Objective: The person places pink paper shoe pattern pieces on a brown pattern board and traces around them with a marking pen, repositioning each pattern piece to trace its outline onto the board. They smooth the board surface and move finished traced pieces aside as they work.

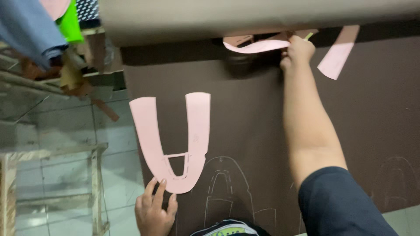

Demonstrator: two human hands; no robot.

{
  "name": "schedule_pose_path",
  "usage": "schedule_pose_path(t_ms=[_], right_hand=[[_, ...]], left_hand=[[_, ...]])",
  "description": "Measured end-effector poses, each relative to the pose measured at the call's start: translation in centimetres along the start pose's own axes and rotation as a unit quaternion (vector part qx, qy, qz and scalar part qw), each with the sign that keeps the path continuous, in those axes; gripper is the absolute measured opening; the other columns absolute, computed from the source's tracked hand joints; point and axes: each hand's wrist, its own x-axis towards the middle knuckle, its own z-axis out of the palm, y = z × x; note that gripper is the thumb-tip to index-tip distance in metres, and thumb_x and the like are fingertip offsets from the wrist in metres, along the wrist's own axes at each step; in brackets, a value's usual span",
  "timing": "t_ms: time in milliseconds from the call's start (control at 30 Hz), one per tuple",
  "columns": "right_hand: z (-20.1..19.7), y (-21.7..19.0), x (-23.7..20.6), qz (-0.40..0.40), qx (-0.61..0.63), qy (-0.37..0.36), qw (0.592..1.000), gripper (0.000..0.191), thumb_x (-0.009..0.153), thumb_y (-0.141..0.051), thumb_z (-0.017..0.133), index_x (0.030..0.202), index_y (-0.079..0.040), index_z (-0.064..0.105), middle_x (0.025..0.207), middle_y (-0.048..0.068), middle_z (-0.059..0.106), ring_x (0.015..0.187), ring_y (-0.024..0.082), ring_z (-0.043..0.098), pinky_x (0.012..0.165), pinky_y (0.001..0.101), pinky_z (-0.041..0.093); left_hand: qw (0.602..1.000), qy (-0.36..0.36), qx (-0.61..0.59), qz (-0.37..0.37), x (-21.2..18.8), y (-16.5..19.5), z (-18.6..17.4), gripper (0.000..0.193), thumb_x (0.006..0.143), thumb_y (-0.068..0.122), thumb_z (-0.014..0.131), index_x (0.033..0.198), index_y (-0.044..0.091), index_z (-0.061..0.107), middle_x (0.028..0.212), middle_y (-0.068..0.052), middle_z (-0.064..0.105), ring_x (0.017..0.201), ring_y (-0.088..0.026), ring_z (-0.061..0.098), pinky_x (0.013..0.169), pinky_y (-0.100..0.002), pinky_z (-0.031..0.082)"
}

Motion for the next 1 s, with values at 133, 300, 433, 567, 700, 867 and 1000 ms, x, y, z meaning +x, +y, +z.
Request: schedule_pose_path(t_ms=[133, 300, 433, 567, 700, 867, 1000], right_hand=[[1.4, -1.2, -0.3, -0.057, -0.054, 0.008, 0.997, 0.010, 0.082, -0.003, 0.064, 0.087, 0.003, 0.058, 0.071, 0.009, 0.060, 0.046, 0.018, 0.054, 0.039, 0.0355, 0.040], [0.4, -3.6, -2.3, -0.122, -0.422, -0.001, 0.898, 0.047, 0.085, -0.041, 0.073, 0.097, 0.004, 0.070, 0.095, 0.022, 0.069, 0.087, 0.036, 0.065, 0.073, 0.0448, 0.049], [-1.4, -3.5, -2.5, -0.243, -0.488, -0.014, 0.838, 0.087, 0.072, -0.054, 0.087, 0.113, 0.014, 0.054, 0.107, 0.029, 0.067, 0.103, 0.039, 0.068, 0.089, 0.0417, 0.052], [-2.5, -2.9, -1.6, -0.273, -0.473, -0.111, 0.830, 0.065, 0.085, -0.054, 0.077, 0.110, 0.005, 0.069, 0.107, 0.024, 0.072, 0.105, 0.037, 0.069, 0.090, 0.0433, 0.051], [-5.5, -1.2, -4.0, -0.160, -0.336, -0.206, 0.905, 0.036, 0.104, -0.033, 0.066, 0.111, 0.001, 0.068, 0.088, 0.012, 0.070, 0.065, 0.016, 0.064, 0.054, 0.0318, 0.053], [-10.3, 4.8, -16.9, -0.047, -0.316, -0.287, 0.903, 0.028, 0.100, -0.014, 0.062, 0.122, 0.003, 0.062, 0.095, 0.011, 0.074, 0.063, 0.011, 0.065, 0.053, 0.0253, 0.054], [-11.2, 7.3, -24.4, 0.094, -0.289, -0.351, 0.886, 0.035, 0.097, -0.017, 0.063, 0.126, 0.003, 0.063, 0.102, 0.011, 0.078, 0.061, 0.012, 0.066, 0.051, 0.0211, 0.045]], left_hand=[[0.999, 0.014, -0.014, 0.031, -1.3, -3.1, 1.9, 0.054, 0.073, 0.032, 0.078, 0.122, 0.012, 0.070, 0.132, -0.011, 0.062, 0.082, -0.027, 0.063, 0.078, -0.043, 0.051], [0.993, 0.018, -0.073, 0.096, -2.0, -6.9, 4.5, 0.055, 0.077, 0.033, 0.075, 0.125, 0.007, 0.065, 0.132, -0.017, 0.060, 0.099, -0.030, 0.067, 0.083, -0.042, 0.054], [0.995, 0.016, -0.051, 0.083, -1.6, -6.6, 4.2, 0.056, 0.073, 0.032, 0.076, 0.123, 0.008, 0.067, 0.129, -0.018, 0.062, 0.092, -0.030, 0.066, 0.079, -0.045, 0.053], [0.998, 0.020, -0.021, 0.059, 0.0, -3.3, 2.0, 0.053, 0.071, 0.031, 0.077, 0.119, 0.011, 0.070, 0.129, -0.014, 0.063, 0.093, -0.033, 0.066, 0.076, -0.047, 0.048], [0.999, -0.036, -0.032, 0.019, 1.5, 0.6, -0.8, 0.046, 0.079, 0.025, 0.073, 0.122, 0.008, 0.068, 0.137, -0.013, 0.060, 0.109, -0.033, 0.060, 0.091, -0.048, 0.047], [0.998, -0.016, -0.049, 0.021, 3.2, 3.2, -2.0, 0.043, 0.083, 0.021, 0.072, 0.125, 0.010, 0.070, 0.140, -0.010, 0.059, 0.097, -0.034, 0.057, 0.089, -0.045, 0.049], [0.998, -0.006, -0.056, 0.020, 3.6, 3.4, -1.9, 0.040, 0.087, 0.018, 0.071, 0.126, 0.012, 0.070, 0.143, -0.004, 0.059, 0.097, -0.031, 0.056, 0.090, -0.042, 0.050]])
